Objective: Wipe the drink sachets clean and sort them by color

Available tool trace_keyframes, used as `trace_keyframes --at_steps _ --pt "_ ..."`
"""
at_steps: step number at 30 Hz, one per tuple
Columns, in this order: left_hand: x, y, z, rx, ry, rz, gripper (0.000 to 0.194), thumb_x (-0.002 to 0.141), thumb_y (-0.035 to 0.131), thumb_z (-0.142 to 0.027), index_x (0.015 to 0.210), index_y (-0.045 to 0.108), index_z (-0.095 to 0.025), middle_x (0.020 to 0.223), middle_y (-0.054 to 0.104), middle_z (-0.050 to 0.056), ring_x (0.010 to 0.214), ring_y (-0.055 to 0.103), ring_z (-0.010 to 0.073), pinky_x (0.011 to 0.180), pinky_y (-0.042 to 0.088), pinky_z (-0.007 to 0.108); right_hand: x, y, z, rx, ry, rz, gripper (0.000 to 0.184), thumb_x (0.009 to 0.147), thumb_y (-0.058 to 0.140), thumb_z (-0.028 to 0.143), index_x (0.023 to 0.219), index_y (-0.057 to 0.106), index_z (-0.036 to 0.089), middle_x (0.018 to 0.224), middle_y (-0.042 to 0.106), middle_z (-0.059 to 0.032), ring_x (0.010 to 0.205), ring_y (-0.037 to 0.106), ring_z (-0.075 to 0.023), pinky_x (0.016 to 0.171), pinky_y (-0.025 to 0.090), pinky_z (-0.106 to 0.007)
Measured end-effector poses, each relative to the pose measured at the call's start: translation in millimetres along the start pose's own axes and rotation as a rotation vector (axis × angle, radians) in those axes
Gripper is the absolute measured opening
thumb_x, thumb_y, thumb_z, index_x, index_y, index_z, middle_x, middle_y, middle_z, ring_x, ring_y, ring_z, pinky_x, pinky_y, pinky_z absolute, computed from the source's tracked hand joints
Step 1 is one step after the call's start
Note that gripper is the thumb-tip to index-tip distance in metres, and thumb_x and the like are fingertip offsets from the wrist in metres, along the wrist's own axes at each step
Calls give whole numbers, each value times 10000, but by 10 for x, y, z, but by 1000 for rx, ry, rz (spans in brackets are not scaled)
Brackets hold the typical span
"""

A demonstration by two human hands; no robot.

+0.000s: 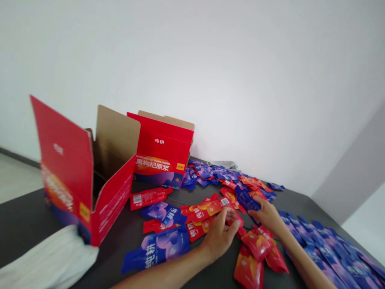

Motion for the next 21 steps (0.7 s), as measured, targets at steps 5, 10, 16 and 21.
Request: trace_keyframes --at_steps 5,10,16,21 --pt "23 184 149 -412 -234 176 494 864 525 -531 1218 484 -188 1178 605 92 1096 577 220 895 479 361 -566 174 431 -138 -75 -157 309 792 416 176 1082 520 199 1036 624 -104 927 615 -251 750 454 -332" --pt "12 106 246 -426 -293 77 399 827 556 -544 960 607 -171 973 670 41 991 597 210 954 426 377 -875 601 734 -122 -75 -5 564 794 459 187 1349 378 130 1392 415 -204 1236 469 -311 945 425 -410" --pt "14 -58 325 -348 -308 -106 384 761 623 -550 801 584 -170 692 617 2 717 594 184 738 472 329 -667 197 998 199 -378 355 275 874 490 329 1100 604 221 936 671 -30 821 623 -167 727 481 -264" --pt "7 50 262 -453 -337 -31 406 710 670 -559 768 609 -162 657 655 30 620 626 203 640 496 333 98 -43 199 -146 -163 27 233 873 429 253 902 642 164 841 656 -47 792 595 -170 732 444 -275"
Point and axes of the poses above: each hand's wrist, its own x-axis towards the middle knuckle, its own y-axis out of the palm, z = x × y, the point moved 9 cm from there along x, towards the middle knuckle
